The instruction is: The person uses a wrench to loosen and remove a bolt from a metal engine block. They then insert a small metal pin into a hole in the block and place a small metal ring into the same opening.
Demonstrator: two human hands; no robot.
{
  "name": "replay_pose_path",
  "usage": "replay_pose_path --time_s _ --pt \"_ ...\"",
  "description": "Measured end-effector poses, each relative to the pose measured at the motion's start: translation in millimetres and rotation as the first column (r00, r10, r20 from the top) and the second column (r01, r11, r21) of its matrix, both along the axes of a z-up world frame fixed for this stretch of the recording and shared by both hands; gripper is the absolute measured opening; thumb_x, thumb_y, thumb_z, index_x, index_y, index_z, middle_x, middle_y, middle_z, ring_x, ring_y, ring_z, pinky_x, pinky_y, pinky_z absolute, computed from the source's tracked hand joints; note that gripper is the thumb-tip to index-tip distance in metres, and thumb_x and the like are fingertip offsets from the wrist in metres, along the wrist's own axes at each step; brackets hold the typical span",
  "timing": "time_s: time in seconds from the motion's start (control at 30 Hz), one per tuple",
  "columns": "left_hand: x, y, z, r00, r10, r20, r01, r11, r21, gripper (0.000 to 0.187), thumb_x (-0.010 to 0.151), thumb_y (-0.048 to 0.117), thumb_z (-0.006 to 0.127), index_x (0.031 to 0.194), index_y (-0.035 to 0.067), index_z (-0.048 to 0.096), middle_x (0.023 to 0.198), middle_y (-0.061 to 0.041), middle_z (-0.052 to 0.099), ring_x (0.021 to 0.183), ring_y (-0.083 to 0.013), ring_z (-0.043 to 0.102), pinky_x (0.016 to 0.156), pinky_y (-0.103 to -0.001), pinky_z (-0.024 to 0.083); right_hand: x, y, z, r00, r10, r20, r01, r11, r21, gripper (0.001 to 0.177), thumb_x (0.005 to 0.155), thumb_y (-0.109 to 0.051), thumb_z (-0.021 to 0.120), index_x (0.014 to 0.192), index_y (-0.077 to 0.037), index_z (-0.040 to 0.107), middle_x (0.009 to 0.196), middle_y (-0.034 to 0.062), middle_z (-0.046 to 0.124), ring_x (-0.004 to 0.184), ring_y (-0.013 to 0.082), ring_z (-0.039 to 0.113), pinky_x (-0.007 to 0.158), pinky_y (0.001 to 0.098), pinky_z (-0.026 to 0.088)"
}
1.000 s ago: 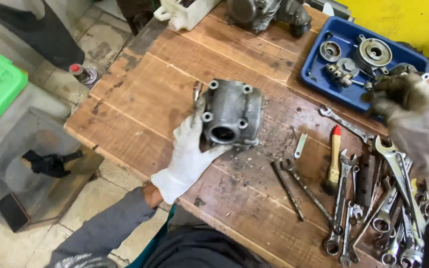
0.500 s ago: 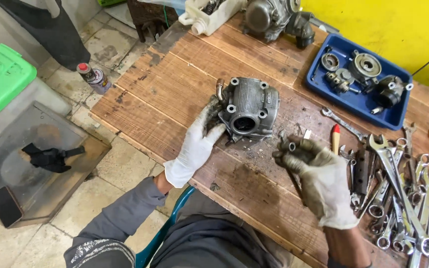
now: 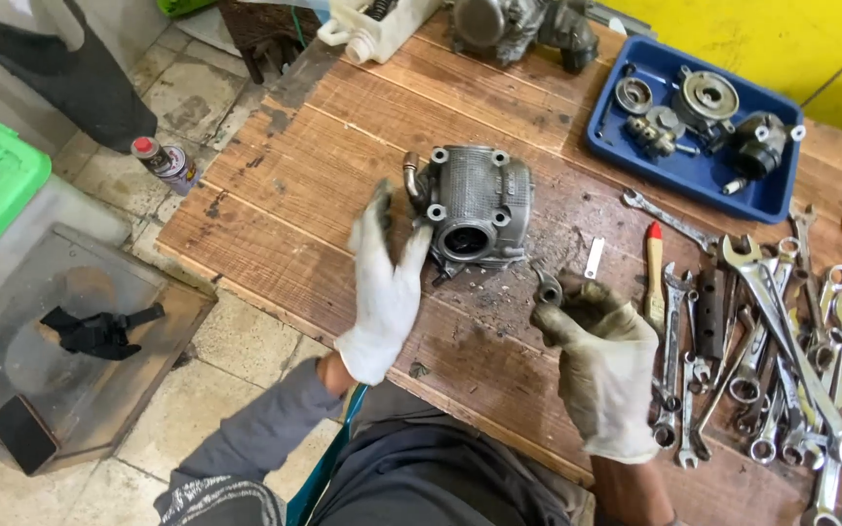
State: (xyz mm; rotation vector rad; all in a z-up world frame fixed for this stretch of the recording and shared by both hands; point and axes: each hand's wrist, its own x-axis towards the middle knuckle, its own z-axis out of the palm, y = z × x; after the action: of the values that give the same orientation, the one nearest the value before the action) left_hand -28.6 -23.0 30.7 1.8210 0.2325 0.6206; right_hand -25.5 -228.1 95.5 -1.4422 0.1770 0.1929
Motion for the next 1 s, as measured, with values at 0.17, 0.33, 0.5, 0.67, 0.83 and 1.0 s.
replay_pose_path --time_s 0.17,0.33,0.5,0.67,0.83,1.0 --pt "-36.3 -35.5 8.7 0.941 -0.247 0.233 0.236 0.969 0.075 0.044 0.106 0.041 0.052 0.131 0.006 0.059 0.134 -0.014 0.059 0.097 -0.0219 0.073 0.086 -0.034 0.068 -7.2 16.1 -24.7 0.92 -0.18 0.349 0.151 0.983 0.109 0.043 0.077 0.005 0.083 0.116 -0.004 0.069 0.117 0.011 0.075 0.106 0.0209 0.076 0.099 0.0336 0.066" --pt "-26.3 -46.5 3.5 0.88 -0.436 0.189 0.47 0.736 -0.488 0.062 0.093 0.03 0.073 0.145 0.001 0.053 0.141 -0.012 0.064 0.13 -0.0211 0.062 0.117 -0.035 0.048 -4.3 7.3 -48.7 0.858 -0.098 0.504 -0.188 0.854 0.485 0.039 0.097 0.004 0.069 0.133 -0.006 0.06 0.114 0.0127 0.073 0.104 0.0224 0.072 0.107 0.0405 0.059" --pt "-18.5 -58.5 1.2 0.958 -0.279 0.063 0.253 0.725 -0.641 0.047 0.082 0.001 0.084 0.127 0.004 0.071 0.108 -0.014 0.079 0.101 -0.0169 0.073 0.093 -0.037 0.062 -11.8 19.5 -52.7 0.716 -0.006 0.698 0.321 0.891 -0.322 0.054 0.072 0.013 0.087 0.122 -0.006 0.074 0.084 0.0084 0.077 0.068 0.0166 0.072 0.063 0.0279 0.06" --pt "-15.8 -41.7 12.1 0.937 -0.343 0.06 0.312 0.75 -0.584 0.042 0.086 0.006 0.081 0.127 0.004 0.072 0.112 -0.012 0.078 0.106 -0.0163 0.072 0.094 -0.035 0.06 -3.6 12.5 -56.6 0.793 0.006 0.609 0.216 0.932 -0.29 0.055 0.075 0.009 0.084 0.126 -0.006 0.07 0.088 0.0085 0.077 0.072 0.0181 0.074 0.069 0.0329 0.062" --pt "-17.0 -35.2 6.8 0.936 -0.347 -0.066 0.277 0.837 -0.471 0.025 0.085 0.004 0.082 0.109 0.006 0.079 0.097 -0.012 0.081 0.094 -0.0155 0.075 0.086 -0.033 0.062 4.0 7.2 -55.0 0.864 -0.048 0.502 0.112 0.989 -0.1 0.058 0.076 0.011 0.08 0.13 -0.002 0.065 0.096 0.0145 0.076 0.084 0.0217 0.074 0.077 0.0349 0.062" --pt "-21.2 -42.8 5.9 0.939 -0.339 -0.064 0.266 0.828 -0.494 0.024 0.082 0.002 0.084 0.106 0.005 0.081 0.093 -0.011 0.081 0.094 -0.0122 0.07 0.085 -0.033 0.061 13.5 2.9 -46.2 0.914 -0.065 0.402 0.028 0.995 0.096 0.06 0.078 0.013 0.077 0.135 0.003 0.06 0.104 0.0205 0.074 0.095 0.0254 0.074 0.085 0.0369 0.063"
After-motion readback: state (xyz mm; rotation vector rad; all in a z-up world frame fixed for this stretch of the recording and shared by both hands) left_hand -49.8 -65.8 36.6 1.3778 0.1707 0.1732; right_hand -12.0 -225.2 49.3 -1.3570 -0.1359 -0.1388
